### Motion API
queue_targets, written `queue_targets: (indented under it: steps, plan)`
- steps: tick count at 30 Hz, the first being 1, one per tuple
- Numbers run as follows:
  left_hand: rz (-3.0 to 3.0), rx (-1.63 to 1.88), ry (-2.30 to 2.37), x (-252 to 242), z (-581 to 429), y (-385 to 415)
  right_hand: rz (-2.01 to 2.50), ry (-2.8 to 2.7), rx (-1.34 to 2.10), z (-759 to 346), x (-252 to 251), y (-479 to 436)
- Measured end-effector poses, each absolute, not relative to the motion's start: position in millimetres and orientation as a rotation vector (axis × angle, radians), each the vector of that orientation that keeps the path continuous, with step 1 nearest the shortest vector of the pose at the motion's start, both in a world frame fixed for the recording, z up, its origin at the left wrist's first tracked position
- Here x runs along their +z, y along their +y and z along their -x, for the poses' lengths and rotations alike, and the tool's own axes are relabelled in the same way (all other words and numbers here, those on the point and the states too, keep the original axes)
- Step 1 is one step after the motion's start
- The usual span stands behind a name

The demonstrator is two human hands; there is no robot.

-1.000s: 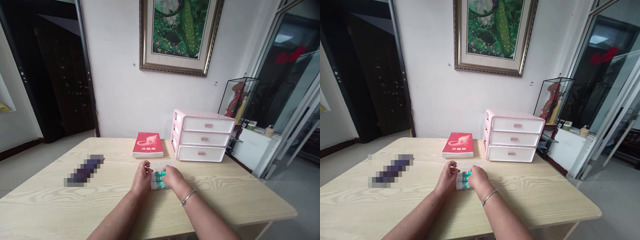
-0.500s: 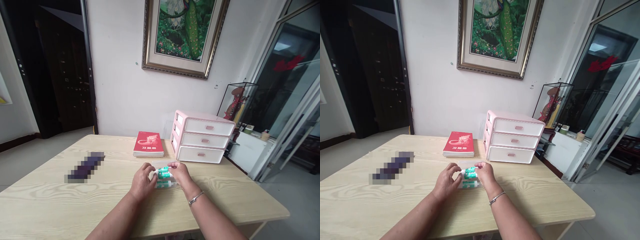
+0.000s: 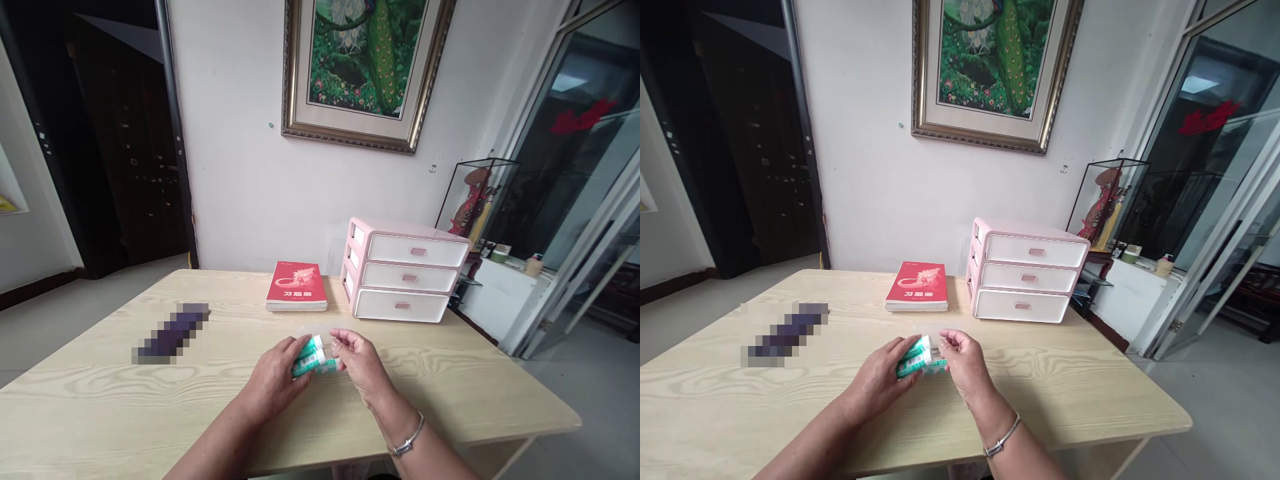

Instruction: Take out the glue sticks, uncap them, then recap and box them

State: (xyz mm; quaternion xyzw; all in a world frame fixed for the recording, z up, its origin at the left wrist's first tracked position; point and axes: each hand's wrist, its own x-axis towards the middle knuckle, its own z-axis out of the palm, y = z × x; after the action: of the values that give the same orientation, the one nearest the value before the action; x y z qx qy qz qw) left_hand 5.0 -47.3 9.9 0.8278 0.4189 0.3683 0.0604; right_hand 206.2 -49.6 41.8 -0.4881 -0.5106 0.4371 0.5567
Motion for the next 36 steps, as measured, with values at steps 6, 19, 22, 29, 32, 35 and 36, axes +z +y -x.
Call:
queue_targets:
  steps: [6,19,22,29,32,35,36]
  plan:
    - [-2.276,1.086,1.753,9,44,-12,1.322,-1.563,0.686,-225,27,-43]
    - [-2.365,0.746,1.603,-3,-2,58,1.488,-2.543,0.049,-218,36,-52]
    - [-2.359,0.743,1.602,-9,-2,60,1.565,-2.570,0.126,-220,37,-46]
    - [-2.294,0.836,1.607,-17,14,54,1.693,-2.479,0.397,-216,52,-45]
    - [-2.260,0.910,1.583,-17,18,48,1.701,-2.467,0.379,-213,53,-48]
    - [-2.212,0.985,1.554,-17,19,41,1.688,-2.454,0.386,-214,47,-49]
    - [-2.198,1.008,1.539,-17,19,39,1.679,-2.438,0.407,-215,44,-48]
